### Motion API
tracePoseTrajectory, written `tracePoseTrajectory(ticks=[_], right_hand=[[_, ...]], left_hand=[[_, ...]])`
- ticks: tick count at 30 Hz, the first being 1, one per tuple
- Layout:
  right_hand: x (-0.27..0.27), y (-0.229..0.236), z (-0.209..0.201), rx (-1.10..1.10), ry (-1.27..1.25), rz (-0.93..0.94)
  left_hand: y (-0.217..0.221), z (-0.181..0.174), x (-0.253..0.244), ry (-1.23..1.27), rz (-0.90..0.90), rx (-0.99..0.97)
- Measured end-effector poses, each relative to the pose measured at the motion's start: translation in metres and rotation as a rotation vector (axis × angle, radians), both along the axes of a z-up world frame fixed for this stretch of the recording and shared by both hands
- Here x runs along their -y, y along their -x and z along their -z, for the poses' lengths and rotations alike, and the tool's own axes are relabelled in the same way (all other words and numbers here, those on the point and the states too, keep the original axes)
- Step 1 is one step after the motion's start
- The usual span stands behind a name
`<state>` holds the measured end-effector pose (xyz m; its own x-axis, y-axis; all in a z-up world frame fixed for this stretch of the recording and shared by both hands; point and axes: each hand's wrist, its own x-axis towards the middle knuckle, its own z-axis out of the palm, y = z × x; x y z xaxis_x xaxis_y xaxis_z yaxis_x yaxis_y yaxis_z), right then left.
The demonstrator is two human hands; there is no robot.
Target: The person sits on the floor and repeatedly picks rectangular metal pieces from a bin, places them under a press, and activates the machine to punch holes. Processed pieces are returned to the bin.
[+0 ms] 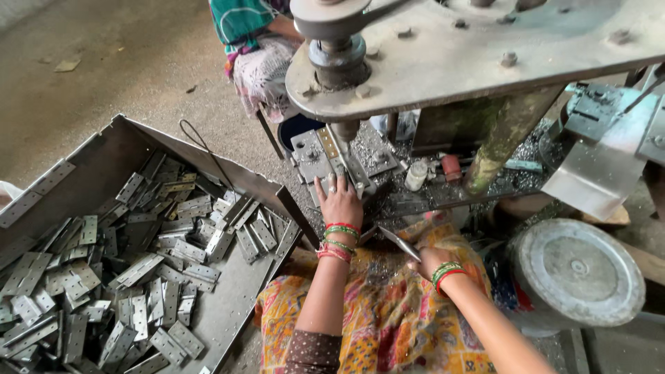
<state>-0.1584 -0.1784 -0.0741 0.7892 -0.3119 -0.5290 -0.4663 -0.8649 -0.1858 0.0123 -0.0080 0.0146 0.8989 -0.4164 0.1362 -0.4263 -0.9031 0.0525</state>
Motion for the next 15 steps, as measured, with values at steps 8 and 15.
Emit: tracePoseTrajectory(ticks=[8,15], right_hand=[[-0.006,-0.017,-0.039,-0.021,0.06,-0.038],[-0.017,0.021,-0.005,0.067,0.023,-0.017]], left_hand=[[-0.029,0.002,0.006,0.051,0.002,0.031],[0.001,0.01,-0.011,0.066,0.044,0.051]])
